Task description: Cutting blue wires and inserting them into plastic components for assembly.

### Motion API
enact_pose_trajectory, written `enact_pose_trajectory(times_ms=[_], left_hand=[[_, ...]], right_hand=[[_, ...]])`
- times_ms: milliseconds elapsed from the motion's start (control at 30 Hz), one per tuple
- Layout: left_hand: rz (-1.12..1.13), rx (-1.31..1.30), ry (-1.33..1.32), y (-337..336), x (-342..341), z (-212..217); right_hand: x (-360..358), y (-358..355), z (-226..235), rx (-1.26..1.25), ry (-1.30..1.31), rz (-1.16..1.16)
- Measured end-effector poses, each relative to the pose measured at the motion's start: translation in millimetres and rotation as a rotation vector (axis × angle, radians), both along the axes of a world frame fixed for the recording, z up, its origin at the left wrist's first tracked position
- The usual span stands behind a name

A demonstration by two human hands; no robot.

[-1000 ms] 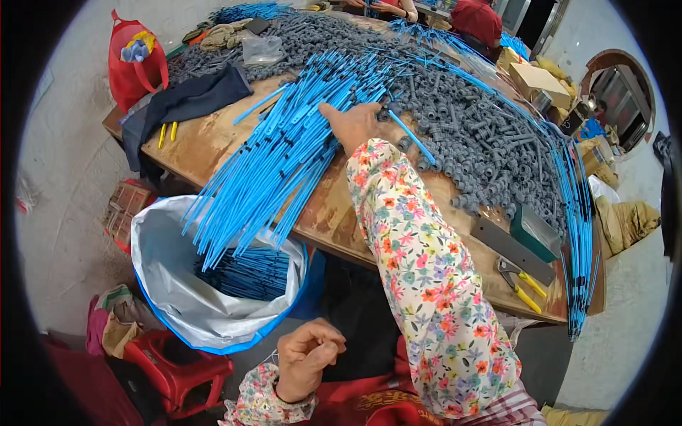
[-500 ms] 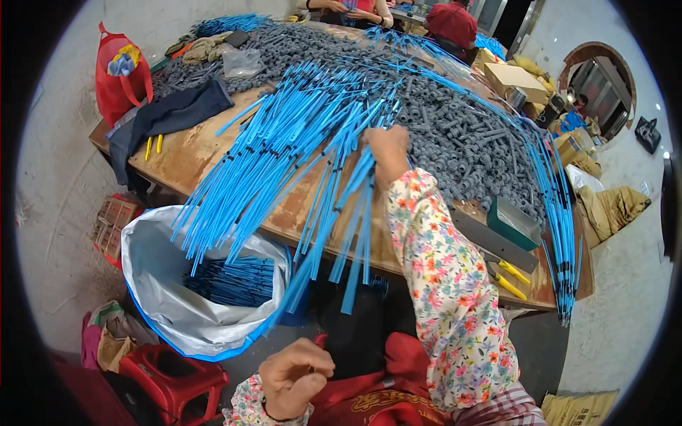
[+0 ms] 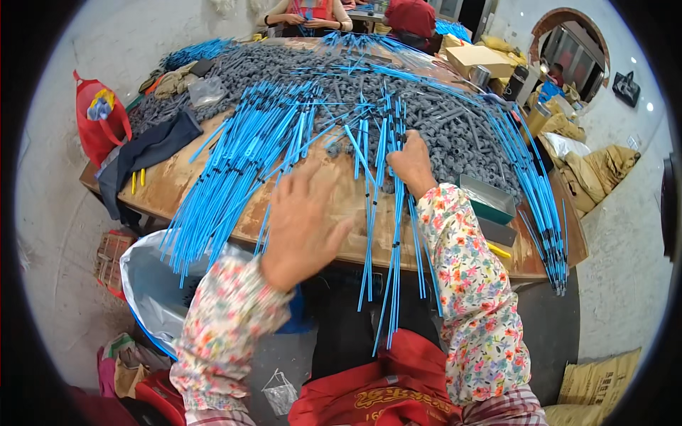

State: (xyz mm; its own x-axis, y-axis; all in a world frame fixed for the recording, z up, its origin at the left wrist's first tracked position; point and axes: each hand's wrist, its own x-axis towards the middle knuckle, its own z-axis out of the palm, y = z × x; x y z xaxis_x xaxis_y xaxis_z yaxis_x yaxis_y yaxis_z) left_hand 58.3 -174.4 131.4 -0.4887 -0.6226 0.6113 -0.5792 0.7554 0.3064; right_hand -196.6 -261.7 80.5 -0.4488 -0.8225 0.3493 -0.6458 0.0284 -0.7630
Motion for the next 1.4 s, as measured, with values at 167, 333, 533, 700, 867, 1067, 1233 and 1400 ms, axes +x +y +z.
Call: enact_pose_trajectory(times_ms=[167, 333, 533, 700, 867, 1067, 1233, 1400], left_hand=[[0.100, -0.100, -0.172, -55, -60, -35], [0.104, -0.110, -0.200, -73, -63, -64], [0.331, 0.027, -0.220, -82, -47, -67], [0.053, -0.174, -0.004, -51, -80, -53], [-0.222, 0.029, -0.238, -40, -95, -51], [-0.053, 0.059, 0.008, -62, -65, -43], [-0.289, 0.860, 0.666, -33, -55, 5], [-0.470, 1.245, 0.776, 16, -74, 51]], right_hand=[[15, 24, 12, -0.052, 0.238, -0.123], [-2, 27, 18, -0.061, 0.253, -0.233], [-47, 41, 22, -0.113, -0.394, -0.136], [-57, 60, 32, -0.087, -0.439, -0.055], [-70, 95, 59, -0.180, -0.556, 0.034], [-83, 170, 73, -0.175, -0.675, 0.299], [-63, 227, 47, -0.102, -0.664, 0.423], [-30, 253, 32, -0.065, -0.379, 0.498]])
